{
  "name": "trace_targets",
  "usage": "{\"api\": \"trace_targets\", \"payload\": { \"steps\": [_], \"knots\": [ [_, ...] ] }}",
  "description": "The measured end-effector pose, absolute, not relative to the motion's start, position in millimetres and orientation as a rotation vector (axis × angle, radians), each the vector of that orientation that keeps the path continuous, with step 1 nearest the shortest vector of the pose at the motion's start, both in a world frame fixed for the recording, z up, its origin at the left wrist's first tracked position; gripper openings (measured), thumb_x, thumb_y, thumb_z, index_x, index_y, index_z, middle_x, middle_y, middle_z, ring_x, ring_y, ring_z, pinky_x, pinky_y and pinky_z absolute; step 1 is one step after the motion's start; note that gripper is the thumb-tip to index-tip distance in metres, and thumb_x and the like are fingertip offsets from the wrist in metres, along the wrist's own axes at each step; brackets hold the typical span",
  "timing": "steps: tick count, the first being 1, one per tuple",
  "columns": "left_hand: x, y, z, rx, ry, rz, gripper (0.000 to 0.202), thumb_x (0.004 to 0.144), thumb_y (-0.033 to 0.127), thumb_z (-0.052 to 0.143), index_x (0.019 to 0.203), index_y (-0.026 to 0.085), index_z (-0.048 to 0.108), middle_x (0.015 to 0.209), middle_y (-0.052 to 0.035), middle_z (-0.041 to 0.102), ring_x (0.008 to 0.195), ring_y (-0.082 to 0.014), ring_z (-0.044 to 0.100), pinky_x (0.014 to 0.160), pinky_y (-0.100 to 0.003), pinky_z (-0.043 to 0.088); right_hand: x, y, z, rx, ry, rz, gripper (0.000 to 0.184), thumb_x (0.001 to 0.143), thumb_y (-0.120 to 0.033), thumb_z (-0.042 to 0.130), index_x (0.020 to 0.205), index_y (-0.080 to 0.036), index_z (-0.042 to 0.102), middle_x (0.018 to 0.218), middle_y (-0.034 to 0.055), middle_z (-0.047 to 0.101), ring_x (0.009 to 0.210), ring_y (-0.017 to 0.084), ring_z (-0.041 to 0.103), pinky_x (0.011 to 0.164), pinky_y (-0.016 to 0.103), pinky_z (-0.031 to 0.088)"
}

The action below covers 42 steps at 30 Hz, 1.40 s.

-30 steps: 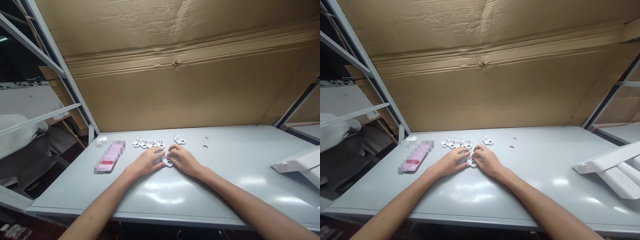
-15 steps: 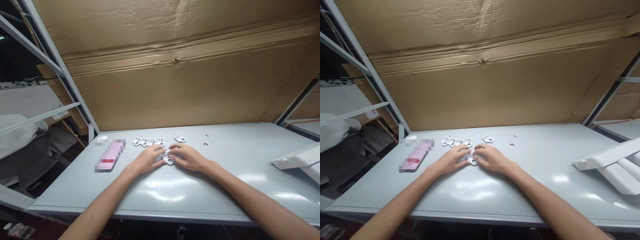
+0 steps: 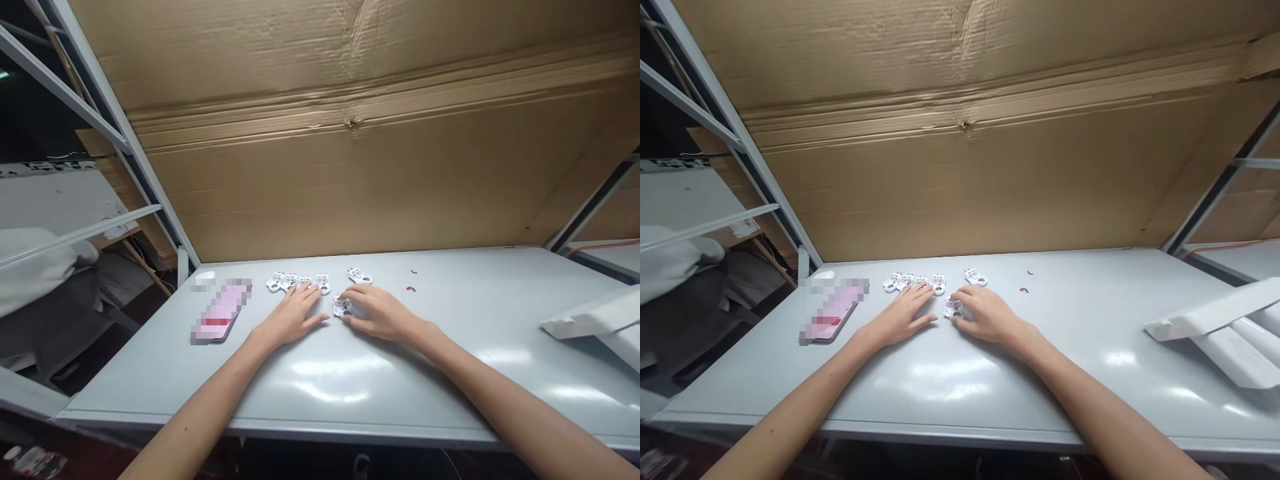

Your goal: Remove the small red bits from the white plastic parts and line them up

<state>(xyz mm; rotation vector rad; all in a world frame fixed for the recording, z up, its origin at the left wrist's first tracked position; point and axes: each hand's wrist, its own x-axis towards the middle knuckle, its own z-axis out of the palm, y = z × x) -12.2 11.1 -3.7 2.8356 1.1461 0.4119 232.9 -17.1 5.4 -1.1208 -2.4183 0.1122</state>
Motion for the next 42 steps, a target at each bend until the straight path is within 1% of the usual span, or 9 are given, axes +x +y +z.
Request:
{"api": "trace_targets", "payload": {
  "steps": [6,10,13,17,20,24,35,39,42],
  "knots": [
    [-9,10,-3,2.806,1.153,0.331,0.054,0.102,0.049,0.041,0.148,0.020,0.039,0.153,-0.0123,0.041,0.147,-0.0313,0.025,0.119,-0.055,0.017,230,3,-17,-1.209,-2.341,-0.014,0.033,0.098,-0.023,0.039,0.121,-0.017,0.063,0.124,0.0155,0.066,0.118,0.030,0.058,0.102,0.049,0.044],
    [-8,9,-2,2.828,1.119,0.351,0.051,0.102,0.047,0.043,0.145,0.020,0.044,0.150,-0.0129,0.045,0.146,-0.0318,0.029,0.118,-0.057,0.019,232,8,-25,-1.235,-2.279,-0.075,0.036,0.098,-0.028,0.040,0.124,-0.016,0.062,0.139,0.0188,0.056,0.132,0.034,0.048,0.107,0.055,0.040],
    [-9,9,-2,2.855,1.098,0.372,0.048,0.101,0.045,0.045,0.143,0.022,0.046,0.149,-0.0119,0.047,0.145,-0.0317,0.032,0.118,-0.057,0.020,233,0,-15,-1.158,-2.260,-0.079,0.034,0.098,-0.028,0.041,0.122,-0.018,0.063,0.136,0.0175,0.059,0.128,0.032,0.051,0.105,0.053,0.042],
    [-10,8,-2,2.875,1.094,0.394,0.045,0.100,0.043,0.048,0.141,0.024,0.048,0.146,-0.0098,0.051,0.143,-0.0315,0.035,0.118,-0.057,0.021,226,-17,1,-1.131,-2.435,-0.033,0.031,0.099,-0.026,0.039,0.110,-0.019,0.067,0.107,0.0136,0.071,0.099,0.028,0.065,0.089,0.046,0.052],
    [-10,9,-1,2.885,1.092,0.405,0.042,0.099,0.038,0.052,0.138,0.023,0.051,0.143,-0.0103,0.054,0.140,-0.0328,0.039,0.117,-0.057,0.024,219,-23,3,-1.179,-2.532,-0.056,0.026,0.098,-0.025,0.043,0.101,-0.017,0.067,0.101,0.0145,0.070,0.094,0.028,0.065,0.085,0.044,0.052],
    [-10,10,-2,2.905,1.098,0.407,0.039,0.097,0.036,0.055,0.134,0.022,0.055,0.139,-0.0111,0.056,0.137,-0.0334,0.042,0.114,-0.056,0.031,219,-21,-5,-1.175,-2.508,-0.055,0.024,0.096,-0.026,0.048,0.112,-0.016,0.064,0.112,0.0164,0.068,0.105,0.030,0.063,0.092,0.046,0.050],
    [-10,11,-4,2.912,1.073,0.465,0.036,0.098,0.037,0.054,0.129,0.021,0.059,0.137,-0.0121,0.058,0.136,-0.0341,0.042,0.112,-0.055,0.035,233,-11,-11,-1.104,-2.486,0.067,0.044,0.096,-0.038,0.051,0.135,-0.018,0.054,0.137,0.0175,0.058,0.128,0.033,0.052,0.107,0.052,0.042],
    [-11,12,-4,2.897,1.053,0.469,0.037,0.098,0.038,0.054,0.130,0.021,0.058,0.136,-0.0113,0.059,0.137,-0.0334,0.042,0.113,-0.053,0.035,243,-2,-11,-1.159,-2.375,0.079,0.046,0.098,-0.040,0.044,0.138,-0.020,0.053,0.140,0.0147,0.057,0.134,0.032,0.047,0.111,0.052,0.039],
    [-10,11,-2,2.902,1.051,0.470,0.035,0.097,0.037,0.054,0.128,0.020,0.060,0.135,-0.0116,0.059,0.135,-0.0331,0.044,0.113,-0.053,0.034,252,5,-14,-1.337,-2.338,0.064,0.053,0.098,-0.041,0.040,0.144,-0.015,0.047,0.149,0.0163,0.047,0.141,0.032,0.038,0.114,0.052,0.034]
  ]
}}
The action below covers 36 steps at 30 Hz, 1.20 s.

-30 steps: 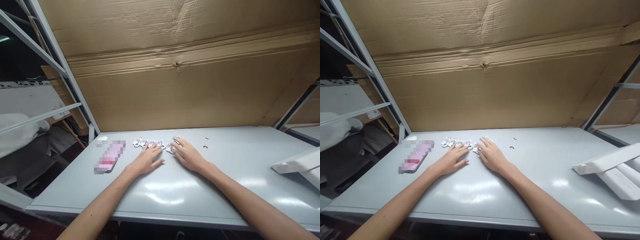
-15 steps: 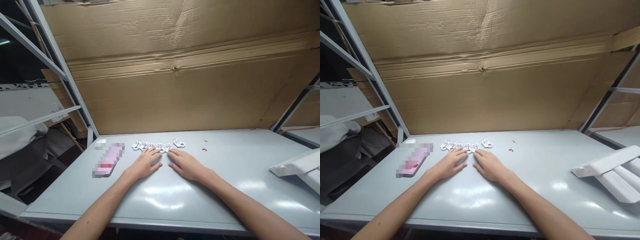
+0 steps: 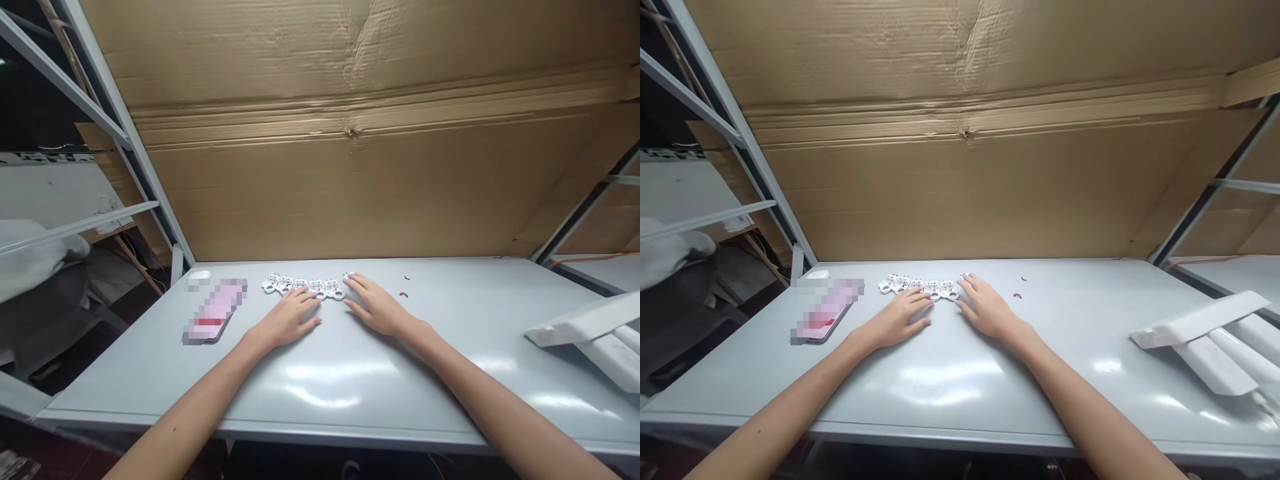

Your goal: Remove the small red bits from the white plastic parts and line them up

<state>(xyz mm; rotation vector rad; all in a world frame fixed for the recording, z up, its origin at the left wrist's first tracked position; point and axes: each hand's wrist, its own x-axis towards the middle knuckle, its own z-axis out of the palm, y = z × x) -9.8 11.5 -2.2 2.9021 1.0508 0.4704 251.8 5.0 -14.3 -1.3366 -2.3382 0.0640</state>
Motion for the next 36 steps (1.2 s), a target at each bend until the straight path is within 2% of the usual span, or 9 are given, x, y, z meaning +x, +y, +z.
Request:
{"api": "trace_targets", "payload": {
  "steps": [3,8,11,18,21,26,29,33,36],
  "knots": [
    [-9,10,1,2.911,1.059,0.464,0.032,0.097,0.037,0.054,0.124,0.022,0.062,0.135,-0.0112,0.059,0.133,-0.0324,0.046,0.113,-0.053,0.035,258,6,-15,-1.461,-2.384,0.094,0.055,0.098,-0.042,0.039,0.145,-0.014,0.046,0.152,0.0155,0.044,0.140,0.031,0.040,0.114,0.049,0.035],
    [-8,8,5,2.930,1.038,0.436,0.029,0.098,0.036,0.053,0.120,0.020,0.063,0.132,-0.0106,0.061,0.131,-0.0305,0.048,0.114,-0.050,0.033,256,-2,-4,-1.514,-2.416,-0.033,0.041,0.096,-0.038,0.045,0.126,-0.019,0.064,0.135,0.0134,0.061,0.121,0.031,0.057,0.104,0.047,0.041],
    [-8,8,5,2.940,1.023,0.444,0.028,0.098,0.035,0.054,0.118,0.018,0.064,0.131,-0.0119,0.062,0.129,-0.0304,0.050,0.114,-0.049,0.033,254,-3,0,-1.533,-2.342,-0.086,0.036,0.094,-0.036,0.048,0.119,-0.018,0.067,0.122,0.0127,0.068,0.111,0.030,0.061,0.100,0.045,0.043],
    [-9,8,1,2.921,1.071,0.430,0.032,0.097,0.038,0.055,0.121,0.020,0.063,0.137,-0.0120,0.058,0.135,-0.0331,0.044,0.112,-0.051,0.035,263,11,-15,-1.496,-2.315,0.001,0.049,0.094,-0.037,0.048,0.139,-0.017,0.051,0.145,0.0153,0.051,0.131,0.031,0.049,0.106,0.044,0.041],
    [-8,9,0,2.931,1.057,0.436,0.032,0.097,0.038,0.055,0.122,0.019,0.063,0.136,-0.0121,0.058,0.135,-0.0335,0.044,0.113,-0.051,0.035,269,14,-15,-1.471,-2.334,0.070,0.043,0.097,-0.034,0.041,0.136,-0.018,0.053,0.140,0.0141,0.056,0.125,0.030,0.055,0.101,0.044,0.044],
    [-9,12,-1,2.938,1.052,0.442,0.034,0.098,0.040,0.052,0.124,0.020,0.062,0.136,-0.0122,0.057,0.134,-0.0313,0.045,0.113,-0.049,0.035,275,8,0,-1.440,-2.283,0.022,0.043,0.094,-0.039,0.050,0.132,-0.020,0.054,0.129,0.0148,0.063,0.112,0.031,0.061,0.091,0.044,0.050],
    [-13,13,0,2.884,1.057,0.470,0.046,0.095,0.050,0.054,0.130,0.021,0.060,0.143,-0.0129,0.052,0.138,-0.0328,0.040,0.113,-0.051,0.034,262,-4,6,-1.196,-2.337,0.080,0.046,0.091,-0.043,0.058,0.131,-0.020,0.055,0.130,0.0137,0.062,0.113,0.029,0.060,0.093,0.042,0.050],
    [-18,12,3,2.814,0.959,0.466,0.078,0.081,0.070,0.063,0.143,0.024,0.049,0.152,-0.0127,0.042,0.144,-0.0355,0.031,0.116,-0.054,0.028,229,-19,4,-0.992,-2.465,0.205,0.041,0.091,-0.037,0.060,0.129,-0.023,0.058,0.117,0.0113,0.069,0.106,0.028,0.063,0.092,0.045,0.051],
    [-17,10,5,2.805,0.943,0.448,0.084,0.080,0.072,0.063,0.146,0.024,0.044,0.154,-0.0126,0.040,0.145,-0.0347,0.029,0.117,-0.053,0.027,221,-20,3,-0.880,-2.460,0.258,0.042,0.091,-0.037,0.061,0.131,-0.024,0.058,0.130,0.0115,0.063,0.116,0.028,0.059,0.095,0.045,0.051]
  ]
}}
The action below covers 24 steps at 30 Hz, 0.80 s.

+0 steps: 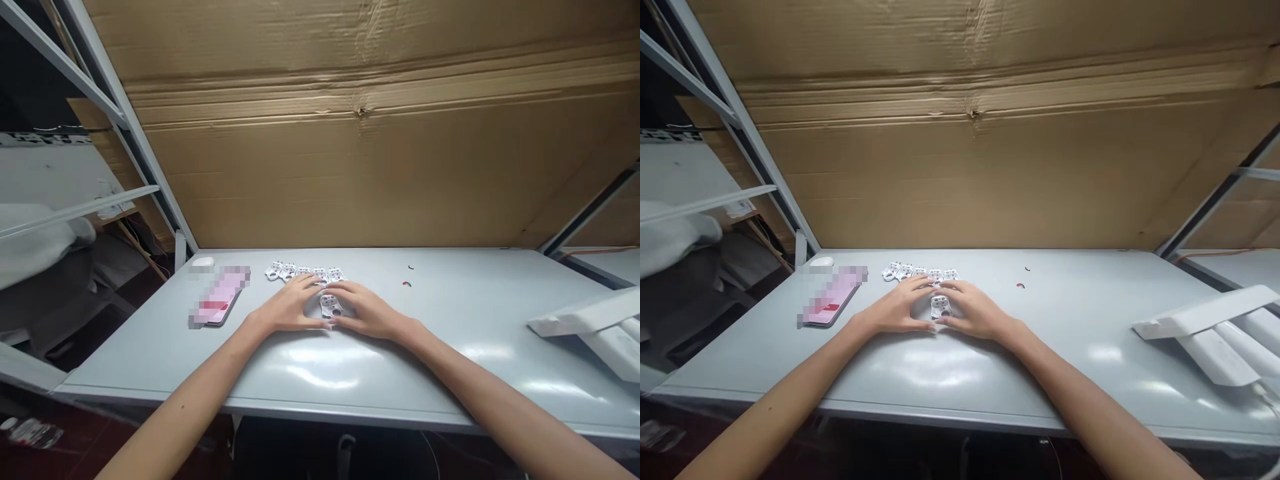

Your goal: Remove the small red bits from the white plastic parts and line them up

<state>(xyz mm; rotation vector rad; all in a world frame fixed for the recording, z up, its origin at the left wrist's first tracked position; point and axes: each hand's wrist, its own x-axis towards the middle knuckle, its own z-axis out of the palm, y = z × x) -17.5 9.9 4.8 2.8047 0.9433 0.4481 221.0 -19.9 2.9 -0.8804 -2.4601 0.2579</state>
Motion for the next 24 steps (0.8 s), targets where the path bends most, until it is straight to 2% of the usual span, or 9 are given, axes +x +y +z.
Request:
{"api": "trace_targets", "payload": {
  "steps": [2,4,6,11,17,24],
  "knots": [
    [-16,9,6,2.812,0.948,0.437,0.084,0.080,0.072,0.063,0.146,0.023,0.045,0.153,-0.0130,0.040,0.145,-0.0349,0.029,0.117,-0.053,0.027,231,-15,5,-0.890,-2.385,0.251,0.039,0.092,-0.038,0.059,0.128,-0.025,0.060,0.136,0.0109,0.059,0.122,0.027,0.056,0.099,0.043,0.049],
    [-14,7,6,2.829,0.947,0.437,0.080,0.081,0.071,0.062,0.143,0.021,0.049,0.152,-0.0140,0.041,0.144,-0.0351,0.031,0.117,-0.052,0.027,251,-7,8,-1.037,-2.260,0.223,0.031,0.092,-0.038,0.057,0.119,-0.024,0.065,0.127,0.0101,0.064,0.116,0.027,0.060,0.098,0.043,0.050],
    [-12,6,7,2.848,0.951,0.444,0.071,0.085,0.067,0.060,0.138,0.020,0.054,0.150,-0.0148,0.044,0.143,-0.0344,0.033,0.117,-0.051,0.028,274,2,12,-1.363,-2.092,0.163,0.028,0.091,-0.039,0.055,0.110,-0.024,0.068,0.115,0.0092,0.069,0.104,0.028,0.066,0.090,0.044,0.052],
    [-8,4,7,2.875,0.957,0.459,0.054,0.094,0.058,0.053,0.131,0.020,0.059,0.145,-0.0134,0.050,0.140,-0.0311,0.039,0.115,-0.049,0.033,315,12,14,-2.060,-1.928,0.151,0.030,0.084,-0.032,0.056,0.108,-0.017,0.068,0.113,0.0177,0.068,0.098,0.034,0.066,0.074,0.041,0.052],
    [-10,5,5,2.868,0.956,0.510,0.048,0.097,0.054,0.051,0.130,0.020,0.060,0.145,-0.0125,0.051,0.140,-0.0306,0.040,0.115,-0.047,0.033,321,10,12,-2.138,-1.912,0.251,0.014,0.079,-0.027,0.056,0.083,-0.021,0.067,0.092,0.0134,0.071,0.071,0.026,0.066,0.056,0.033,0.047],
    [-8,4,7,2.888,0.996,0.442,0.047,0.099,0.051,0.046,0.130,0.018,0.060,0.146,-0.0134,0.050,0.140,-0.0295,0.039,0.115,-0.045,0.033,312,8,13,-2.050,-1.974,0.416,0.012,0.080,-0.023,0.052,0.073,-0.022,0.062,0.089,0.0088,0.070,0.073,0.023,0.064,0.058,0.031,0.045]
  ]
}}
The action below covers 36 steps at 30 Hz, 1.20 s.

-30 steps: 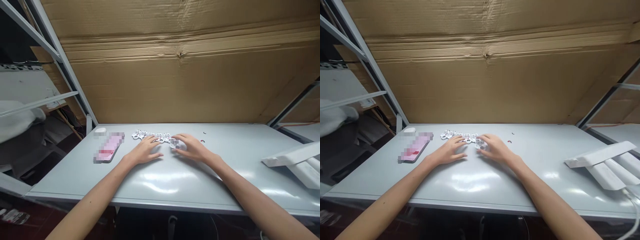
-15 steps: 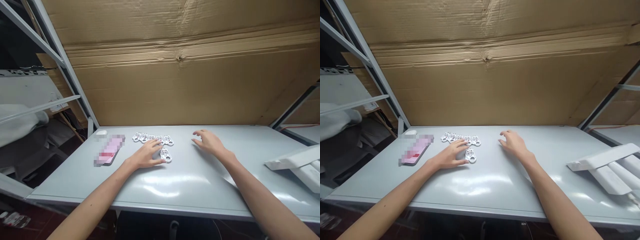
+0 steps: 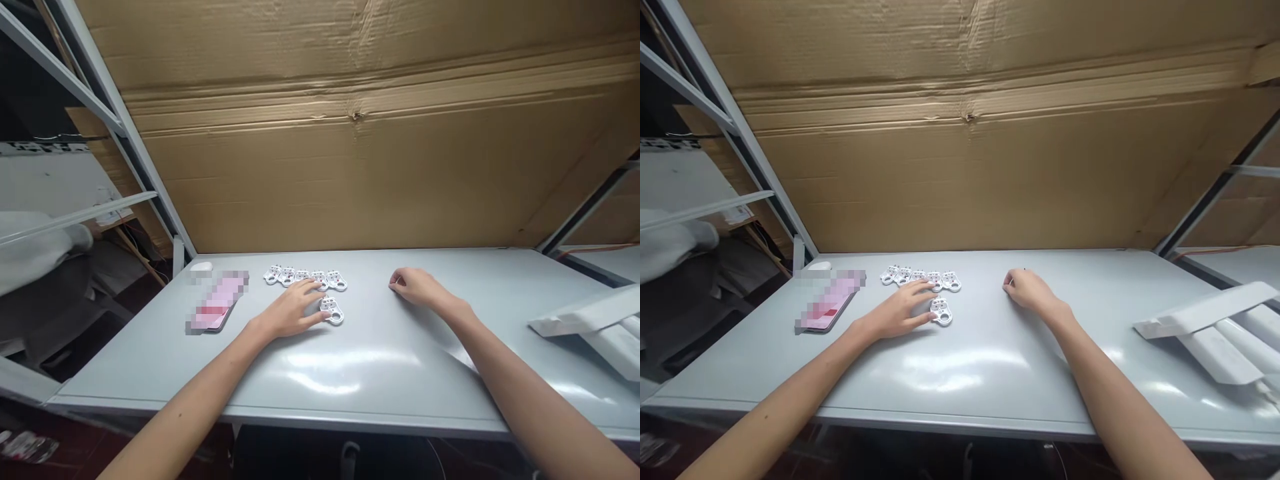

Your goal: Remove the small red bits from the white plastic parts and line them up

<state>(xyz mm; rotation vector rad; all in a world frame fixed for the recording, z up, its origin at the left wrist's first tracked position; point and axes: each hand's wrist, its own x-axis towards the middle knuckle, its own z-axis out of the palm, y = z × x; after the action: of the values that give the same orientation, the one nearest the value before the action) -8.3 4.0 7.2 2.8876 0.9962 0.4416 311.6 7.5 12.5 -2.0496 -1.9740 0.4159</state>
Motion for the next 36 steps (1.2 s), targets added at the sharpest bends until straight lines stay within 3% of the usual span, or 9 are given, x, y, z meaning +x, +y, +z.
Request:
{"api": "trace_targets", "payload": {
  "steps": [6,11,18,22,25,31,36],
  "knots": [
    [-8,4,8,2.883,0.984,0.456,0.046,0.100,0.050,0.046,0.128,0.017,0.062,0.143,-0.0143,0.053,0.137,-0.0307,0.043,0.114,-0.047,0.035,281,4,8,-1.648,-2.190,0.476,0.018,0.087,-0.025,0.048,0.078,-0.021,0.063,0.085,0.0061,0.071,0.069,0.020,0.062,0.061,0.031,0.045],
    [-9,4,7,2.875,0.997,0.479,0.044,0.099,0.049,0.049,0.128,0.018,0.061,0.142,-0.0136,0.053,0.136,-0.0306,0.045,0.113,-0.047,0.037,256,-1,4,-1.361,-2.100,0.547,0.026,0.092,-0.034,0.049,0.106,-0.021,0.067,0.096,0.0077,0.073,0.081,0.022,0.065,0.072,0.034,0.050],
    [-10,6,3,2.875,0.941,0.547,0.037,0.097,0.044,0.054,0.124,0.020,0.064,0.136,-0.0129,0.057,0.130,-0.0309,0.050,0.110,-0.047,0.040,230,-7,0,-1.135,-1.699,1.157,0.034,0.089,-0.049,0.059,0.097,-0.017,0.068,0.096,0.0098,0.074,0.092,0.024,0.070,0.081,0.035,0.056],
    [-9,6,4,2.882,0.936,0.545,0.036,0.097,0.042,0.054,0.122,0.020,0.064,0.135,-0.0135,0.058,0.129,-0.0310,0.050,0.109,-0.047,0.040,228,-5,-4,-1.092,-1.396,1.431,0.029,0.086,-0.038,0.068,0.104,-0.015,0.066,0.093,0.0108,0.074,0.090,0.022,0.072,0.085,0.036,0.058],
    [-9,6,4,2.896,0.933,0.532,0.037,0.097,0.043,0.054,0.123,0.019,0.063,0.135,-0.0139,0.057,0.128,-0.0302,0.050,0.109,-0.046,0.040,231,-3,-3,-1.102,-1.260,1.520,0.021,0.088,-0.030,0.065,0.104,-0.015,0.066,0.105,0.0146,0.074,0.098,0.023,0.071,0.092,0.037,0.057],
    [-9,6,4,2.879,0.929,0.537,0.036,0.097,0.044,0.054,0.122,0.020,0.064,0.134,-0.0133,0.057,0.128,-0.0299,0.050,0.108,-0.046,0.042,233,-4,3,-1.105,-1.204,1.586,0.020,0.089,-0.026,0.062,0.104,-0.014,0.066,0.112,0.0177,0.073,0.103,0.026,0.071,0.097,0.042,0.056],
    [-9,5,6,2.878,0.929,0.507,0.048,0.091,0.055,0.059,0.124,0.020,0.064,0.136,-0.0145,0.056,0.129,-0.0326,0.050,0.107,-0.048,0.042,231,-8,5,-1.111,-1.283,1.561,0.023,0.086,-0.027,0.067,0.107,-0.016,0.066,0.112,0.0155,0.073,0.103,0.025,0.071,0.095,0.040,0.057]
  ]
}}
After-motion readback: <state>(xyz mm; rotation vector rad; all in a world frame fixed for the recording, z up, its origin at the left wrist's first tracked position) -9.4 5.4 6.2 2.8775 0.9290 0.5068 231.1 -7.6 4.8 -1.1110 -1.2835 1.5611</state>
